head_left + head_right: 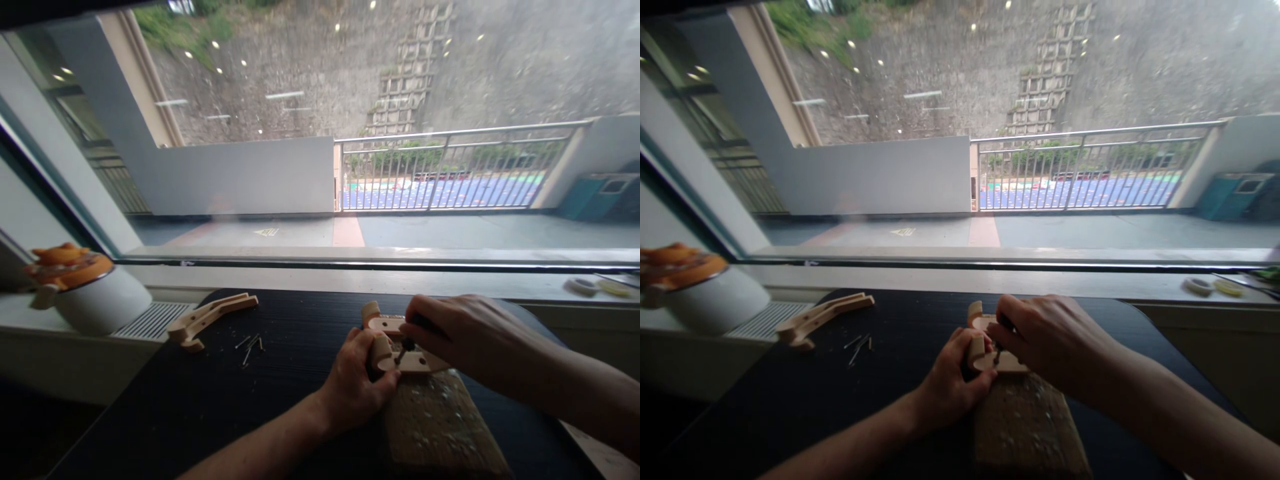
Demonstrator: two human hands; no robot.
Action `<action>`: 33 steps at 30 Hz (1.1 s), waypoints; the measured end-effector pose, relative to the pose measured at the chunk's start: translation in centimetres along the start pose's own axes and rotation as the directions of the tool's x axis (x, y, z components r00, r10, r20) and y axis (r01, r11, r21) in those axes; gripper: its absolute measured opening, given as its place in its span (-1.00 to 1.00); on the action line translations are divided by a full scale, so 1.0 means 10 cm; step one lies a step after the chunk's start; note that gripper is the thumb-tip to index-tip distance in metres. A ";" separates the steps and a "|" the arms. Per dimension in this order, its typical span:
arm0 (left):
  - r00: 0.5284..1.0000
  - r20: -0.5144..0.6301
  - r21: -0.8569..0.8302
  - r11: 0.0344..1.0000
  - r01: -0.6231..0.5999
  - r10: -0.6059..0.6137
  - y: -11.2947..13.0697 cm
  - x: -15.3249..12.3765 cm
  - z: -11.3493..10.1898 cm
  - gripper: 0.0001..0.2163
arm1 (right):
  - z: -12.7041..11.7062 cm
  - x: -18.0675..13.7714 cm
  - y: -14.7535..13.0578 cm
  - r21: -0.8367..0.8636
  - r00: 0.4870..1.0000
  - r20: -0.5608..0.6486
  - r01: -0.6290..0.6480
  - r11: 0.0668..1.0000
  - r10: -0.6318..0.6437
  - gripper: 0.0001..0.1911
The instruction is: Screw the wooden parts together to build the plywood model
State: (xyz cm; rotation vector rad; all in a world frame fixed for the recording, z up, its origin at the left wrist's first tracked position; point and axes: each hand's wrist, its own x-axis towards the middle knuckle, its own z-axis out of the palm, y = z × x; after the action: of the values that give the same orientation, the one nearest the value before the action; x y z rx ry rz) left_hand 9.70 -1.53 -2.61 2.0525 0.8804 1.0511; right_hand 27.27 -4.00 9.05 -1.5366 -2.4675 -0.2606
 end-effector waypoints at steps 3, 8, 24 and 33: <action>1.000 -0.005 0.000 1.000 -0.006 0.006 -0.01 0.00 0.00 -0.79 | -0.03 -0.01 0.00 -0.058 1.000 -0.013 0.001 0.998 -0.002 -0.72; 1.000 -0.012 -0.002 1.000 -0.003 0.003 -0.02 0.00 0.00 -0.79 | -0.12 -0.04 0.00 0.068 0.996 0.052 0.064 0.996 -0.068 -0.82; 1.000 -0.011 -0.001 1.000 -0.010 0.010 0.00 0.00 0.00 -0.82 | 0.03 0.02 -0.05 0.070 0.999 0.010 -0.051 0.996 0.050 -0.72; 0.999 -0.029 -0.003 1.000 -0.018 0.018 -0.01 0.00 0.01 -0.78 | -0.07 -0.04 -0.05 0.052 1.000 -0.006 -0.002 0.999 0.002 -0.73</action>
State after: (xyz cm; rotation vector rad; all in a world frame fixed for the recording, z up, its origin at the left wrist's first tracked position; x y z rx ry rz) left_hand 9.76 -1.47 -2.74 2.0513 0.8754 1.0933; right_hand 27.10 -4.77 9.62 -1.5151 -2.4477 -0.1986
